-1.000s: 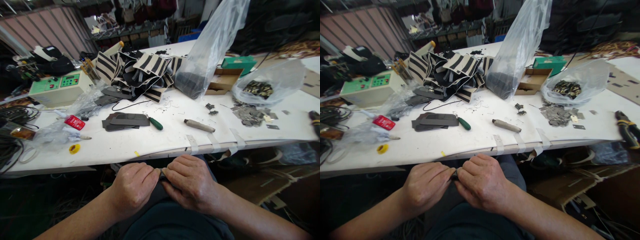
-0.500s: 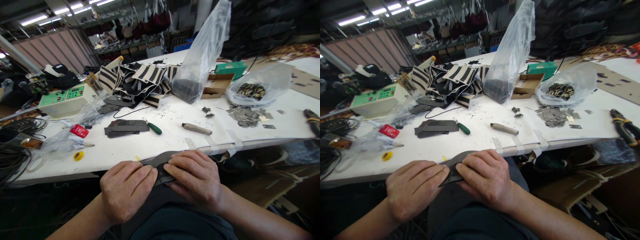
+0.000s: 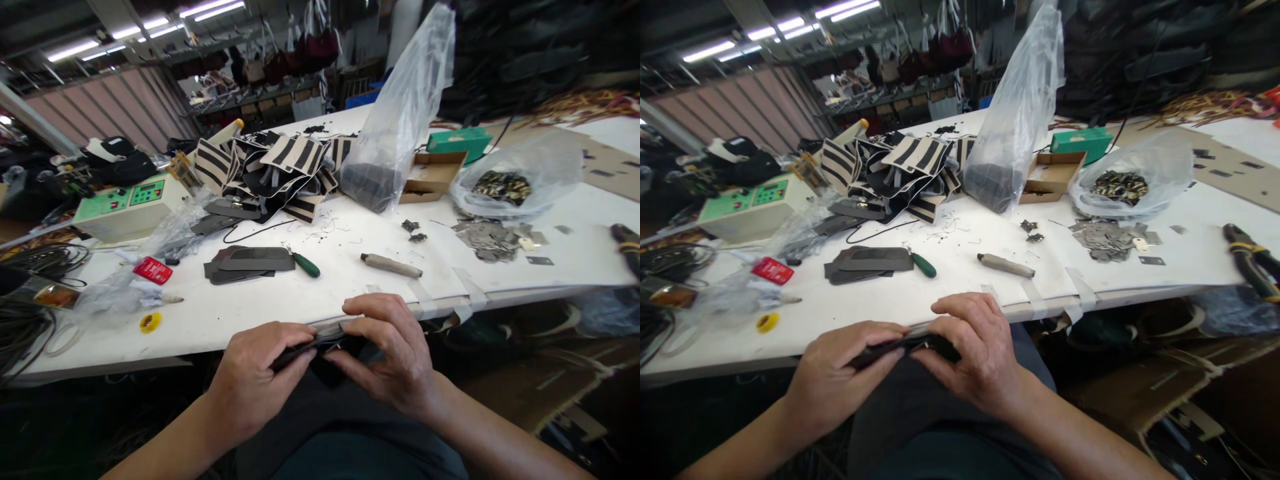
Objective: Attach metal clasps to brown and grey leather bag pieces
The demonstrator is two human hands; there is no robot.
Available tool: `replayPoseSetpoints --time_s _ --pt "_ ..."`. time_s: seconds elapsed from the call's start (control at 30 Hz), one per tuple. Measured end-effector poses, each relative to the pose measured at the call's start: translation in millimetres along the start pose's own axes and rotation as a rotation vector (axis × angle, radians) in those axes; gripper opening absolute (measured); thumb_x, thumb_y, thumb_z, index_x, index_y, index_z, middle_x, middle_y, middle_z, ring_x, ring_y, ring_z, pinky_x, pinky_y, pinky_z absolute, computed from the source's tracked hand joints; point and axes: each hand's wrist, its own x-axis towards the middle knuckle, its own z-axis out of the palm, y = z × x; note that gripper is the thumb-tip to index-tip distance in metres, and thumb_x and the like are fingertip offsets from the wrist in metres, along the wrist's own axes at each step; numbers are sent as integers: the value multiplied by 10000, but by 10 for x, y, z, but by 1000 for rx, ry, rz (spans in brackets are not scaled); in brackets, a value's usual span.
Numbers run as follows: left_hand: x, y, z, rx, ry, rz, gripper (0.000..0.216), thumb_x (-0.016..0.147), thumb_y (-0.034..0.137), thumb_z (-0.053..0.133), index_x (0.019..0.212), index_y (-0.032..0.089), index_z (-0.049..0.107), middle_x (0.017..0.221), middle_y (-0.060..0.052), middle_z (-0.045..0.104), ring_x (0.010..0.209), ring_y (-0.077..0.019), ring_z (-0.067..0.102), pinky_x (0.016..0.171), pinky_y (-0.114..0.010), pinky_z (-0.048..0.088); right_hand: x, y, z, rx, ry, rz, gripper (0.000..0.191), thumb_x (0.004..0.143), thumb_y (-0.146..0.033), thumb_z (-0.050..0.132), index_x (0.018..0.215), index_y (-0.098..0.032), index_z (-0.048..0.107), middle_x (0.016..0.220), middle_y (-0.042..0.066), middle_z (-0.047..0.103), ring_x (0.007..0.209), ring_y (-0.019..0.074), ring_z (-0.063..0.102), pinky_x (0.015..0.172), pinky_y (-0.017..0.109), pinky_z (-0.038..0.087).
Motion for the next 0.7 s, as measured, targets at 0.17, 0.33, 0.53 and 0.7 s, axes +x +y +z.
replayPoseSetpoints --time_s 0.17,0.33,0.53,0.7 --pt "244 -258 148 -414 -245 -579 198 905 313 731 1084 243 781 975 10 813 848 -173 751 742 -247 592 40 205 57 -74 -67 81 202 860 -247 824 1005 -235 685 1136 78 708 1131 279 652 945 465 511" --pt "492 -666 336 -671 -362 -772 304 857 371 756 1102 194 784 965 -40 807 827 -207 724 724 -290 561 31 518 185 -109 -202 172 196 904 -290 790 1084 -233 739 1115 77 706 1112 265 631 935 448 471" --pt "755 -1129 575 -838 -405 -862 322 813 381 780 1068 184 784 958 -52 810 820 -212 725 763 -319 559 96 879 377 -155 -376 264 201 917 -355 767 1051 -210 731 966 62 709 919 230 611 828 407 424" --pt "873 -1425 726 -847 -451 -854 273 811 336 765 1035 182 794 974 -54 817 849 -219 728 824 -344 546 158 1064 569 -143 -496 333 106 842 -231 721 927 -177 687 869 48 681 807 205 589 759 370 400"
